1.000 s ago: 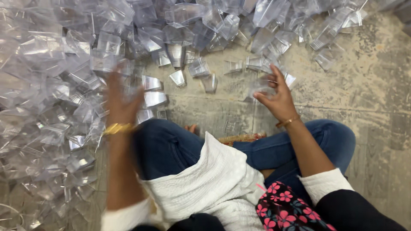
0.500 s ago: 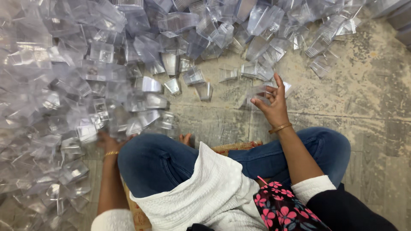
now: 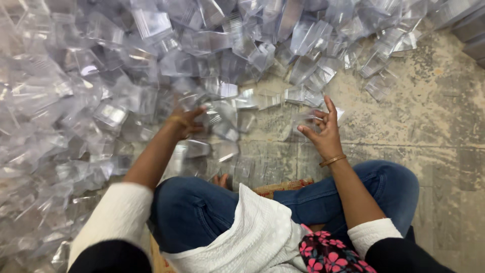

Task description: The person sits on the floor among a large scatter of small clear plastic cups, picks up loose cups one at a time, and nests them into stacks by hand, setting completed stacks aside.

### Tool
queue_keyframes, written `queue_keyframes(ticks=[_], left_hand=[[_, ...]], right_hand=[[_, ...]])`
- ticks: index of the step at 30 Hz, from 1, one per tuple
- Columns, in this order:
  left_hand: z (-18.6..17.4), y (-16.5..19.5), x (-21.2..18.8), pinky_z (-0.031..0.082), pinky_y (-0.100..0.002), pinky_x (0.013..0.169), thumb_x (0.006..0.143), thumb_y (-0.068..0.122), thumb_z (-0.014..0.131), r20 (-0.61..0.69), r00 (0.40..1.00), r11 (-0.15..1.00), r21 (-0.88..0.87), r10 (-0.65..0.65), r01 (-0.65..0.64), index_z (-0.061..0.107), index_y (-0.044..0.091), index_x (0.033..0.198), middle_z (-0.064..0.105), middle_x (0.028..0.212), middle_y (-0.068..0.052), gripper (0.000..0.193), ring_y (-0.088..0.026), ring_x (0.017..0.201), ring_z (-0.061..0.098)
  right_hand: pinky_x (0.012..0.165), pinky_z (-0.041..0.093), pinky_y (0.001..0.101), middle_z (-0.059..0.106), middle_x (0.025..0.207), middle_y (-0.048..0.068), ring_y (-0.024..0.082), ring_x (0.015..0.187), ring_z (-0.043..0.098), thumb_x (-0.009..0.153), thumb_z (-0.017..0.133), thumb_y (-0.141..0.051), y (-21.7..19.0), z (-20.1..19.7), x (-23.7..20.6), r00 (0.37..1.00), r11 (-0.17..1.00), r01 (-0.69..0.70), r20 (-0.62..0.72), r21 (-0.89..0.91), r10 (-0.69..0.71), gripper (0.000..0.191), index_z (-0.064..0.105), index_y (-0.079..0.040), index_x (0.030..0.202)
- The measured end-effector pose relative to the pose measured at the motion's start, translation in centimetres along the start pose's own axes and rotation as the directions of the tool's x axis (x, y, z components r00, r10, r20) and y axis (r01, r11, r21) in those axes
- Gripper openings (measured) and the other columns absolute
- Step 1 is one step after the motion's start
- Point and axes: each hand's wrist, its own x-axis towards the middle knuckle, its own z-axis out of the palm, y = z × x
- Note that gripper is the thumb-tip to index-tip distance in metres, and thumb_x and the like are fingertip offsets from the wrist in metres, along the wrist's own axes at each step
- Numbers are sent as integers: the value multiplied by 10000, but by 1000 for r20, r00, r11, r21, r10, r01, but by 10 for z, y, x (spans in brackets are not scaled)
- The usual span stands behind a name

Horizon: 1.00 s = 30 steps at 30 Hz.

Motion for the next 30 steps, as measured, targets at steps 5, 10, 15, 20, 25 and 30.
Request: queue_keyframes(ticks=[5, 10, 15, 20, 25, 30], left_hand=[[71, 35, 17, 536, -538, 973, 816, 372, 856, -354, 934, 949, 309, 46, 70, -199, 333, 1580, 197, 1618, -248, 1303, -401, 1375, 450], [60, 34, 2, 648, -428, 728, 776, 267, 909, -229, 926, 880, 440, 301, -178, 5, 196, 1572, 286, 1538, -225, 1206, -350, 1132, 627], [50, 32, -16, 636, -343, 639, 762, 207, 830, 134, 830, 816, 153, 542, -557, 514, 98, 1404, 519, 1438, -177, 724, -282, 881, 737], [49, 18, -40, 562, -459, 932, 880, 289, 796, -313, 613, 590, 741, 725, -320, 529, 211, 1420, 529, 1449, -203, 608, -395, 1231, 583], [31, -21, -54, 426, -514, 1141, 866, 388, 695, -801, 598, 994, -48, 20, -98, -110, 251, 1619, -5, 1699, -207, 1111, -421, 1471, 332], [46, -65, -38, 321, -562, 1212, 917, 580, 524, -734, 625, 952, -303, -265, 48, -261, 279, 1660, 74, 1688, -282, 1122, -487, 1489, 339]], right_hand=[[1005, 575, 354, 538, 1326, 170, 217, 1167, 634, 791, 861, -23, -2, -3, 3, 995, 994, -88, -40, 62, 91, 1121, 157, -152, 1653], [1003, 572, 362, 512, 1325, 168, 225, 1170, 633, 788, 874, -31, -9, 0, 5, 996, 996, -84, -23, 38, 85, 1128, 157, -167, 1647], [1008, 570, 360, 516, 1350, 166, 226, 1195, 603, 806, 882, -36, -18, 3, 5, 999, 996, 18, -50, 83, -14, 1119, 168, -181, 1655], [949, 585, 355, 519, 1355, 170, 228, 1161, 609, 826, 881, -24, -26, -1, -1, 994, 998, 51, -94, -37, -54, 1075, 204, -173, 1648], [954, 604, 353, 528, 1355, 175, 218, 1137, 654, 851, 866, -25, -32, -8, -5, 987, 997, 73, -146, 8, -71, 1041, 204, -164, 1642], [960, 607, 354, 529, 1325, 178, 217, 1134, 673, 858, 857, -26, -40, -11, -4, 984, 999, 29, -179, 19, -26, 1031, 194, -157, 1637]])
